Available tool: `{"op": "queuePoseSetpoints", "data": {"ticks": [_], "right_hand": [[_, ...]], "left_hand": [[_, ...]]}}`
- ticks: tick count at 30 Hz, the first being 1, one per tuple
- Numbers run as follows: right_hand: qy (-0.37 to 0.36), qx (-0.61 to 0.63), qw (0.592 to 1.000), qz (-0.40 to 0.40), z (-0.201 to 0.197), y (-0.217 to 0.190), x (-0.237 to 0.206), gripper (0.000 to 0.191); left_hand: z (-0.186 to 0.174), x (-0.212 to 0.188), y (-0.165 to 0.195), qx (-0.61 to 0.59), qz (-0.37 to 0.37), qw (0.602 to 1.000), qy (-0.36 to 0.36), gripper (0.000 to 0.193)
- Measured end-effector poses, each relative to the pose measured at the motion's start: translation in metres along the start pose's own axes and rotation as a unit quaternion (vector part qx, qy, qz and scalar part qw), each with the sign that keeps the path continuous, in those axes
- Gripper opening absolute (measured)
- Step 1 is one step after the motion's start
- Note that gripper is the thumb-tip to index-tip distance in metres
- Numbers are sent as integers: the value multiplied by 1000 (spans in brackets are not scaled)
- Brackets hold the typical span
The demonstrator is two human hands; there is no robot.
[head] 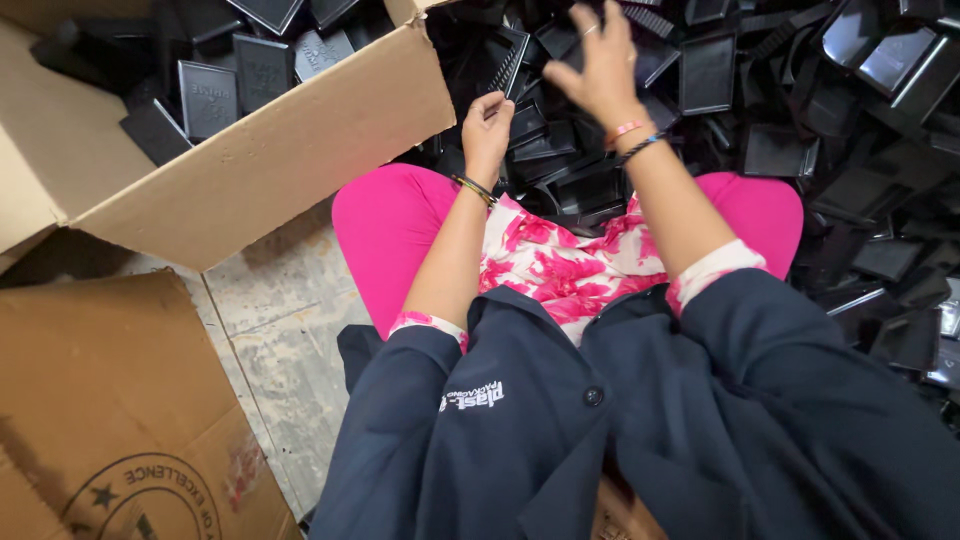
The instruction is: The person sits on the floor among piles of black plastic boxes and sorts them one at a time, picking each from a large pile, turning it over in their hands, and placing it into an open cardboard box beside them. They continue moving items from the floor pile into the boxes throughout the episode.
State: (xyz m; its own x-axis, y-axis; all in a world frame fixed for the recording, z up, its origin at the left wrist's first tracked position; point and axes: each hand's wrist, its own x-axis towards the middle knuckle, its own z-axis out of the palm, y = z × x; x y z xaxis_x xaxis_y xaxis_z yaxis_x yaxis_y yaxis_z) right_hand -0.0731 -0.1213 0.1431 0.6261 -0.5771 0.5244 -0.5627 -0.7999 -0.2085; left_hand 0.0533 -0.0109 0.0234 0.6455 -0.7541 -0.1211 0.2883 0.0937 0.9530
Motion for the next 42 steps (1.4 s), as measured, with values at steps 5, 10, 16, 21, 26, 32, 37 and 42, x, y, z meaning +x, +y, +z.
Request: {"op": "queuePoseSetpoints", "data": {"ticks": [5, 10, 16, 21, 26, 32, 37, 42], "right_hand": [[-46, 40, 995, 82, 23, -1, -16, 55], [26, 147, 989, -5, 1, -16, -41, 35], [-121, 401, 907, -54, -14, -46, -67, 46], [-151, 251, 956, -8, 28, -16, -54, 29], [-284, 50, 955, -60, 56, -18, -71, 40], [-142, 185, 964, 129, 32, 22, -93, 28], [-85, 614, 710, 334, 28, 33, -101, 60], [-99, 336, 916, 194, 44, -1, -109, 72]], "left_hand": [[-10, 1, 1, -27, -135, 989, -45, 49], [-11, 3, 5, -153, -312, 932, -98, 64], [-17, 2, 17, -321, -300, 876, -199, 54], [-19, 2, 22, -267, -157, 951, 20, 32], [-16, 7, 11, -217, -69, 973, 44, 30], [-14, 4, 11, -150, -137, 978, 57, 28], [-7, -9, 12, -131, -204, 950, -195, 32], [-15, -9, -1, -118, -142, 964, -191, 32]]}}
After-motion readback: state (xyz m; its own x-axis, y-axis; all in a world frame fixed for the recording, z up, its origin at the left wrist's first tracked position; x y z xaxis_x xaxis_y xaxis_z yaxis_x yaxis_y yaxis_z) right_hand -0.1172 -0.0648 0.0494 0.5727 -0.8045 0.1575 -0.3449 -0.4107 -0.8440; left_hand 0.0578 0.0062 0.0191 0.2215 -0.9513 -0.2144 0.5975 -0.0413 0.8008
